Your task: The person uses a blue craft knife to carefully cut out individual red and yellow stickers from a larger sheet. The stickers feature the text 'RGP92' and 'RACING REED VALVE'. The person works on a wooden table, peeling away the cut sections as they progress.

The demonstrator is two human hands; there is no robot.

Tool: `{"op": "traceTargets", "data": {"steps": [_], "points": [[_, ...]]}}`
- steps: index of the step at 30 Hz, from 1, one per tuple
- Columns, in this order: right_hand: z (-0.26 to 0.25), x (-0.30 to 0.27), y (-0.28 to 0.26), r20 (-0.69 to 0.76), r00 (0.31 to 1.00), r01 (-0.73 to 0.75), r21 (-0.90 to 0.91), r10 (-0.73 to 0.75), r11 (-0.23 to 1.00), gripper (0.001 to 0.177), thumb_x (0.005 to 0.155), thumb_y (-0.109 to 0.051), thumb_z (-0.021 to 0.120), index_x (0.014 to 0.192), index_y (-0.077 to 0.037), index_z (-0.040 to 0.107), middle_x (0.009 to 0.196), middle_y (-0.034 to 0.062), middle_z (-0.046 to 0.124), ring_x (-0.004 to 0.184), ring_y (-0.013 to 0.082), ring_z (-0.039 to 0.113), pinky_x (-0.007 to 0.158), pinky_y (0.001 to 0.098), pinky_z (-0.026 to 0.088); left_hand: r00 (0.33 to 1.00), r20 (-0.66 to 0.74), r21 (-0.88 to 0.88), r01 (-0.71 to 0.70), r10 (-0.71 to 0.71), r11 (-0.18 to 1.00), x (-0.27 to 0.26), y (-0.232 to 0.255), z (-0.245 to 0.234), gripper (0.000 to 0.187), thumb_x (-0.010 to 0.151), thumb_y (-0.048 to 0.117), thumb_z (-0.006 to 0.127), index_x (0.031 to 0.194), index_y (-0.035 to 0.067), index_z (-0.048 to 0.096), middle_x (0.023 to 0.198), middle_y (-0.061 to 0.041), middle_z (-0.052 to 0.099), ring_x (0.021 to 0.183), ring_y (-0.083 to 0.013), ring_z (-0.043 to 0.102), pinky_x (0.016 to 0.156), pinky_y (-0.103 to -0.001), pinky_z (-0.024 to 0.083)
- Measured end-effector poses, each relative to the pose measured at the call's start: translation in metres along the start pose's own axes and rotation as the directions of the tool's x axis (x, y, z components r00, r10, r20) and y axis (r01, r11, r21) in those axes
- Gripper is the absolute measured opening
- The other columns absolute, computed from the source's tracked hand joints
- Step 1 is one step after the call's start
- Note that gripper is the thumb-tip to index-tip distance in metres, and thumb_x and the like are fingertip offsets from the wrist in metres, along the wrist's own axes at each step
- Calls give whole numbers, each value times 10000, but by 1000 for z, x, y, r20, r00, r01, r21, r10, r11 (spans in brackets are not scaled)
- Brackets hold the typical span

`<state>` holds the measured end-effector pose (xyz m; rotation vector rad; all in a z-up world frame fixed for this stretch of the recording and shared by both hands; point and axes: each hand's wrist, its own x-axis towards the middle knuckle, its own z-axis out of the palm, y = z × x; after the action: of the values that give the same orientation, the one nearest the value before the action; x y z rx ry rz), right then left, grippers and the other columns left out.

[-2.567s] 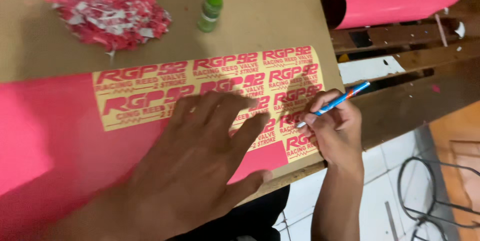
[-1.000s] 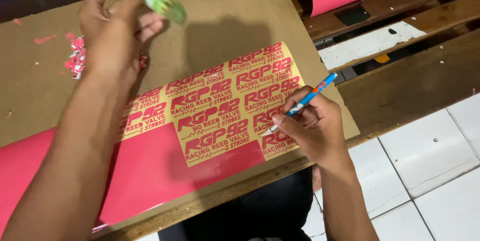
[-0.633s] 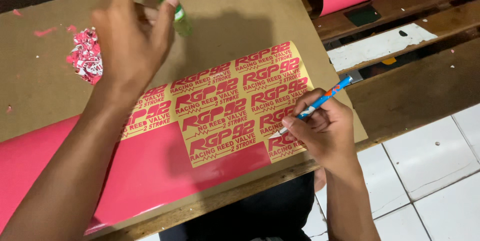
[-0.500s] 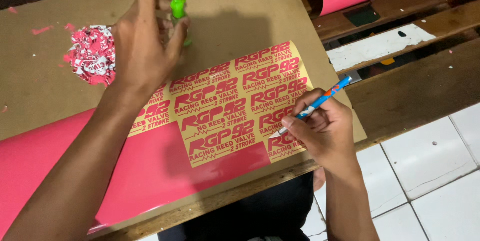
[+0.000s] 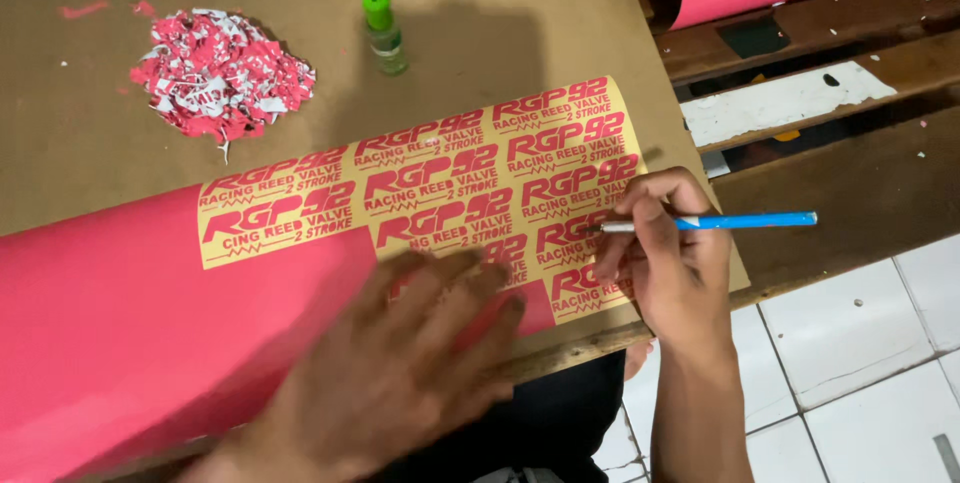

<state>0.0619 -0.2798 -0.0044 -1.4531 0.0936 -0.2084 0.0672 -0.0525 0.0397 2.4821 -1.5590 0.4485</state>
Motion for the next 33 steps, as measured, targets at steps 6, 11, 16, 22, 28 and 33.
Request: {"op": "traceTargets", "data": {"steps": [6, 11, 16, 22, 28, 33], "points": [[17, -2, -20, 110, 989, 129, -321, -99, 938, 381, 944, -325, 398, 939, 27, 543, 937, 175, 676, 742, 188, 659, 570, 231, 512, 982, 91, 175, 147, -165, 974, -21, 25, 18, 816, 765, 743, 518, 1290, 119, 487, 1320, -111, 455, 1215, -284, 444, 971, -470, 365], [26, 0, -20, 389, 895, 402, -491, -219, 773, 157, 964, -62, 399, 918, -39, 547, 1130, 143, 641, 1111, 256, 609, 946, 328, 470, 989, 49, 180, 130, -140, 975, -21, 22, 20, 779, 748, 725, 543, 1219, 105, 528, 1257, -100, 504, 1201, -279, 466, 962, -472, 378], [18, 2, -15, 553, 824, 455, -516, -123, 726, 284, 966, -253, 332, 988, -33, 512, 1337, 149, 517, 1360, 310, 346, 1088, 410, 321, 987, 93, 195, 110, -130, 975, -44, 28, 15, 704, 880, 663, 386, 1245, 76, 517, 1243, -74, 501, 1192, -269, 463, 958, -460, 380], [28, -1, -18, 617, 767, 576, -543, -175, 611, 126, 958, -48, 391, 846, -61, 448, 506, -29, 527, 1292, 286, 467, 1089, 400, 282, 967, 63, 205, 229, -246, 952, -35, 60, 35, 819, 870, 713, 322, 1327, 52, 480, 1362, -100, 484, 1254, -245, 426, 1037, -404, 315], [29, 0, -13, 509, 846, 497, -642, -161, 584, 149, 970, -163, 417, 882, -73, 497, 1249, 92, 607, 1276, 270, 461, 1042, 378, 306, 942, -25, 81, 336, -335, 938, 0, 88, 63, 935, 812, 702, 438, 1330, -76, 417, 1381, -231, 440, 1324, -331, 374, 1115, -425, 283], [33, 1, -19, 507, 846, 485, -604, -165, 632, 218, 979, -177, 366, 868, -41, 495, 1221, 149, 609, 1261, 282, 479, 1058, 388, 343, 950, -68, 95, 310, -304, 946, -31, 78, 50, 657, 967, 541, 293, 1313, 12, 474, 1369, -165, 485, 1290, -277, 435, 1072, -432, 314]]}}
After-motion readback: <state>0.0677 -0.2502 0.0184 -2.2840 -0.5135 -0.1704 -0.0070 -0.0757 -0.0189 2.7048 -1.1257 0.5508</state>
